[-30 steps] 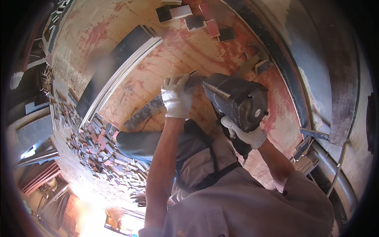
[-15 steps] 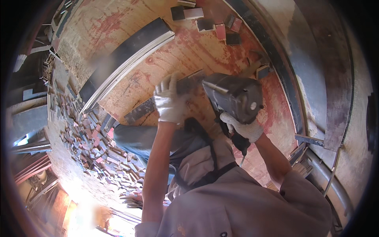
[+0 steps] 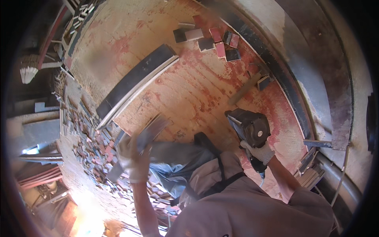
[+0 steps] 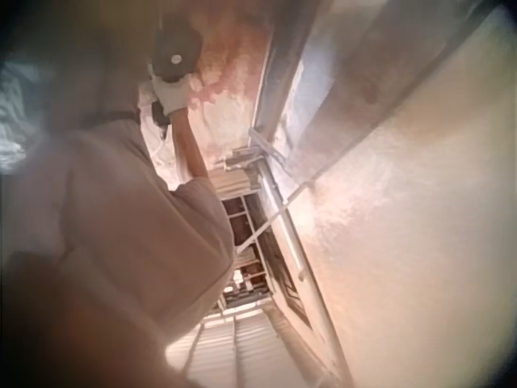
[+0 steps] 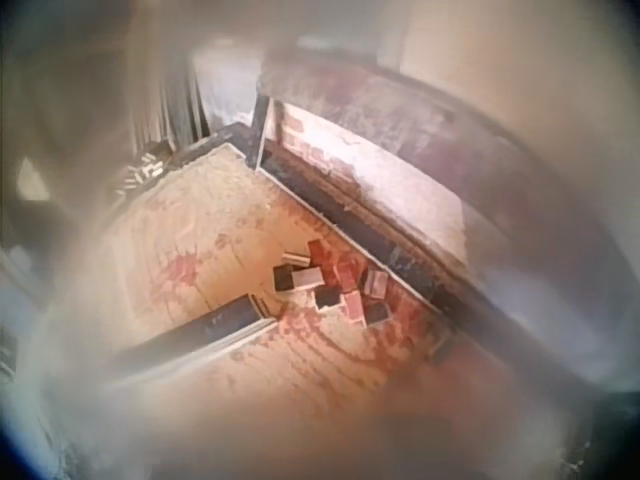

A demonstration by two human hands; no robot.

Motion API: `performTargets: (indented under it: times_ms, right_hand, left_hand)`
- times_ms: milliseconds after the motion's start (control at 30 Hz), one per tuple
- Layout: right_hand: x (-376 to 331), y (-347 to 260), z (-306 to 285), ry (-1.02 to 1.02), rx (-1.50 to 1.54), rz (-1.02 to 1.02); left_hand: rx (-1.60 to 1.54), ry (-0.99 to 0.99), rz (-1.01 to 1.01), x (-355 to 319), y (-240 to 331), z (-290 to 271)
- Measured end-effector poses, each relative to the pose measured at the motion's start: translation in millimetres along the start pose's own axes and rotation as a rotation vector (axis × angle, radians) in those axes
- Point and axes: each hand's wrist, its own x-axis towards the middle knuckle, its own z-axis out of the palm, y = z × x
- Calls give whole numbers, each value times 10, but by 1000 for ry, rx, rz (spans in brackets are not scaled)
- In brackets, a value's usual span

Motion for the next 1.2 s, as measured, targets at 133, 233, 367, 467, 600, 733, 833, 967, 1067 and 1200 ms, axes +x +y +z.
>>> performTargets:
  times_ms: [133,233,367,467,600,733,833,967,1067,1200]
  right_hand:
    - [228,552,19,61,-96,-84]
    - [311,760,124,263,-272,-378]
    - [90,241,223,288,-252,-261]
    - [144,368,188,180,-125,-148]
    - [118,505,269,76,7,-164]
    - [-143,-73,173,-51,-34,-109]
    - [-134,-41,166,-130,40,-156]
    - [-194,57,249,-161,519,-235]
    - [-231,-86,248,-118,260,-294]
    - [-168,26,303,-37,168,-348]
  left_hand:
    - [-29,204,-52,89,-232,-290]
    - [-101,332,77,929,44,-257]
    - [-51,223,176,1638,8,-195]
    - [-78,208,178,1670,15,-185]
    - [-69,255,299,1182,281,45]
    - [-116,-90,260,839,517,806]
    - [-143,-41,222,906,805,1194]
    - [-361,27,353,1508,1450,1440]
    - [-342,17,331,2103,1894,1625]
    - [-245,5,313,2605,2117,1780]
